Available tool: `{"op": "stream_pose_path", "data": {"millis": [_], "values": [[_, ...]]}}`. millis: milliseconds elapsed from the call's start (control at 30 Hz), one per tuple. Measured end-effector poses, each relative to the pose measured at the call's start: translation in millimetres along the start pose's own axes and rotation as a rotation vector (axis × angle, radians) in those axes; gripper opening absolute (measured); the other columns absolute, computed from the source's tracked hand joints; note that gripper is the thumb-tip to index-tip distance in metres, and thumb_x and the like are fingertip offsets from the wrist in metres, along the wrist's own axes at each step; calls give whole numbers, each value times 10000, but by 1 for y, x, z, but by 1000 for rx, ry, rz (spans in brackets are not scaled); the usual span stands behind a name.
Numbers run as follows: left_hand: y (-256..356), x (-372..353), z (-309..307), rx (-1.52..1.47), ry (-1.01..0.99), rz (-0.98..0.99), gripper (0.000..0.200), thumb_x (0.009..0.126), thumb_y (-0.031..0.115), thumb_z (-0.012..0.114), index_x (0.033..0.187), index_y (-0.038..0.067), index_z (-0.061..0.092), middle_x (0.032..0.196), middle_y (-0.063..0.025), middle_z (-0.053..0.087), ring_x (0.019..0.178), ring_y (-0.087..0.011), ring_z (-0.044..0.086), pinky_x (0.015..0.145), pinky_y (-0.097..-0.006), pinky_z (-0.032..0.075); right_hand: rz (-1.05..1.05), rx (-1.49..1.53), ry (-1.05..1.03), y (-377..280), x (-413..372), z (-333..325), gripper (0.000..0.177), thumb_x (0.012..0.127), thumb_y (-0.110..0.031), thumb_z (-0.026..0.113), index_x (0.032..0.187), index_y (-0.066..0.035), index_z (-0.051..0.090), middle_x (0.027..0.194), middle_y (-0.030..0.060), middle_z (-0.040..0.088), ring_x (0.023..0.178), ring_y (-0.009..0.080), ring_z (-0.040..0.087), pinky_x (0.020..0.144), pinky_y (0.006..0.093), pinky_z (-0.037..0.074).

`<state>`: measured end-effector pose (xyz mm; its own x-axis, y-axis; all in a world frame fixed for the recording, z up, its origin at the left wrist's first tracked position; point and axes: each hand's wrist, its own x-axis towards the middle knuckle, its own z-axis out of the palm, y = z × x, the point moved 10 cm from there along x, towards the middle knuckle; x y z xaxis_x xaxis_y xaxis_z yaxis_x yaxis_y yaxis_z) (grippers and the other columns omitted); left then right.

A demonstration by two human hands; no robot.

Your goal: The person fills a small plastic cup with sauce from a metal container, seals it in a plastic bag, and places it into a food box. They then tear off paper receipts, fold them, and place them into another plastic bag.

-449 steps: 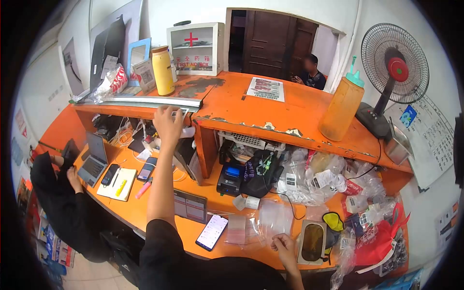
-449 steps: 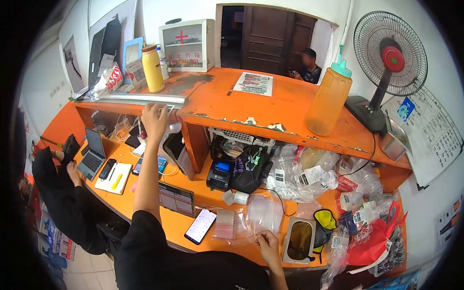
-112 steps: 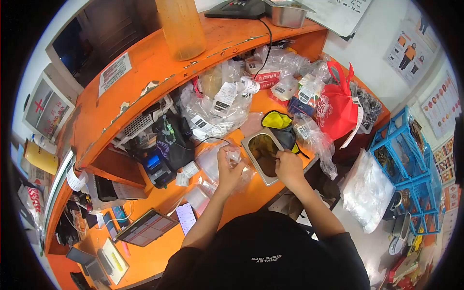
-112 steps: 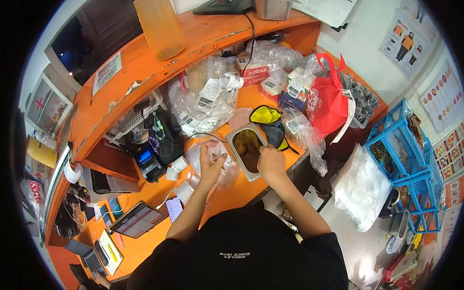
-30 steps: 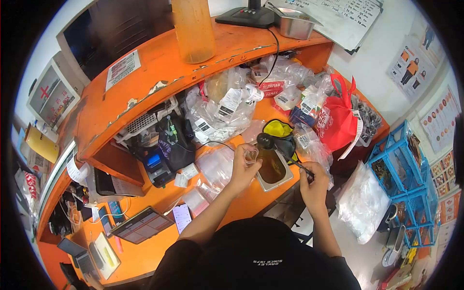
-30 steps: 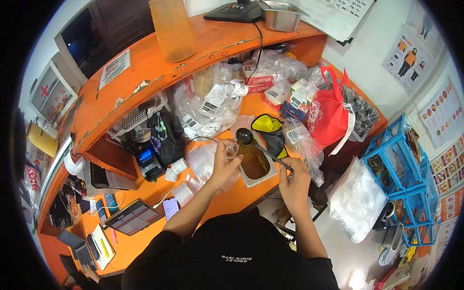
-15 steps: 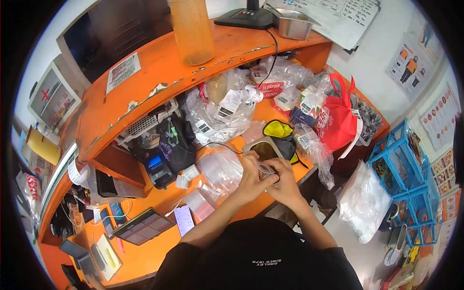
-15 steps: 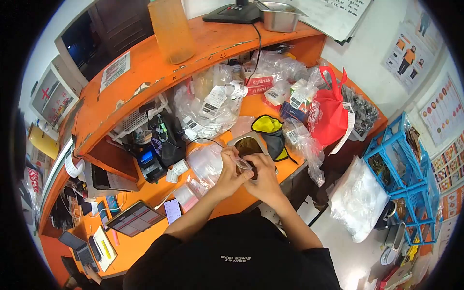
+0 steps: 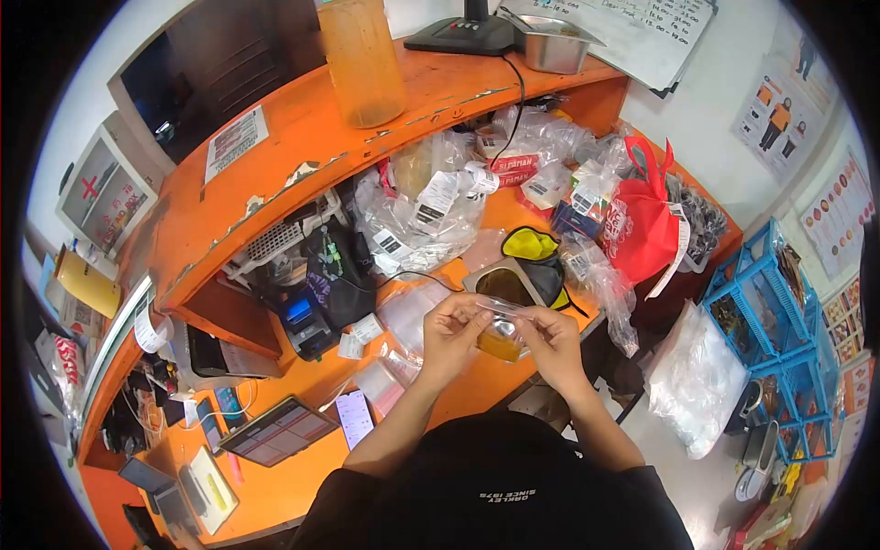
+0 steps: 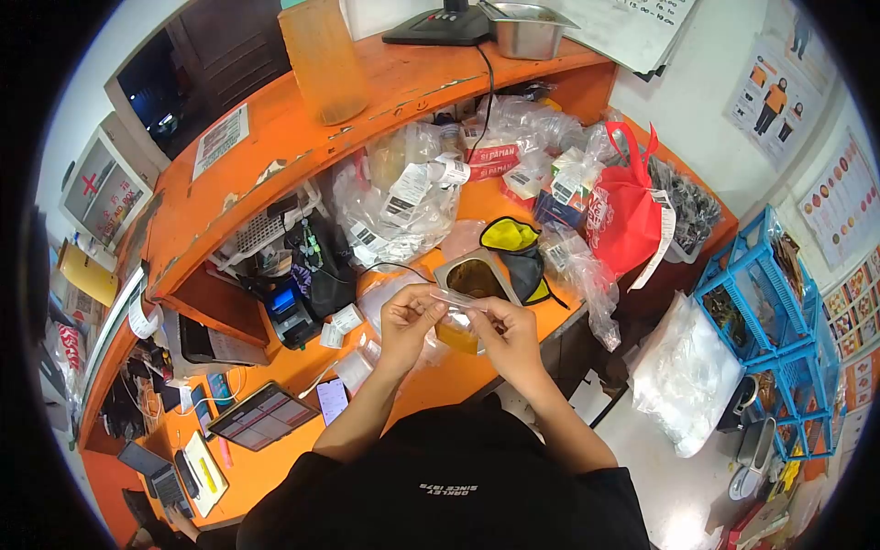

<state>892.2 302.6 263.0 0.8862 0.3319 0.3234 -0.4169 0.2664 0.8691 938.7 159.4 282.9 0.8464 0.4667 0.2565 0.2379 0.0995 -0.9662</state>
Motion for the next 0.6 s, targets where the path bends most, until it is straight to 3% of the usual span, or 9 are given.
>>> {"op": "stream_pose_path", "data": {"millis": [167,267,333,400,500,600], "values": [[-2,-1,-2,-79,6,-49,117,914,25,604,1022,-18,617,884,-85,672,741,-109,628,673,-235,510,-17,-34,35,-11,-5,-3,117,906,-39,589,949,30,673,708,38,651,619,57,569,553,214,432],[0,-7,-8,86,66,-78,106,917,33,604,1001,-27,627,863,-91,676,741,-119,637,672,-236,514,-152,-211,55,-28,-8,-2,104,878,-7,599,936,35,674,699,67,647,609,82,581,552,230,439],[5,-6,-5,30,70,-29,111,901,41,628,989,-25,637,849,-79,677,742,-113,638,680,-239,511,-311,-281,75,-43,-14,0,98,846,15,612,919,36,673,690,97,635,592,118,588,549,244,442],[10,-6,-5,-24,89,26,118,885,49,653,977,-24,647,835,-66,678,743,-107,640,689,-243,509,-284,-256,71,-40,-14,-1,93,841,11,618,912,37,672,686,101,632,584,133,588,546,248,442],[-5,-9,-7,-145,108,-81,95,870,35,667,948,-19,661,831,-66,679,800,-100,641,701,-244,520,-266,-304,13,-45,-11,1,85,828,-5,633,897,39,659,709,113,630,601,184,600,550,269,450],[0,-18,13,76,-9,-71,94,891,11,627,955,-48,665,913,-101,669,841,-130,648,727,-262,550,-291,-496,-7,-54,-10,14,72,805,-8,643,870,20,630,758,132,611,681,260,603,595,328,466]]}}
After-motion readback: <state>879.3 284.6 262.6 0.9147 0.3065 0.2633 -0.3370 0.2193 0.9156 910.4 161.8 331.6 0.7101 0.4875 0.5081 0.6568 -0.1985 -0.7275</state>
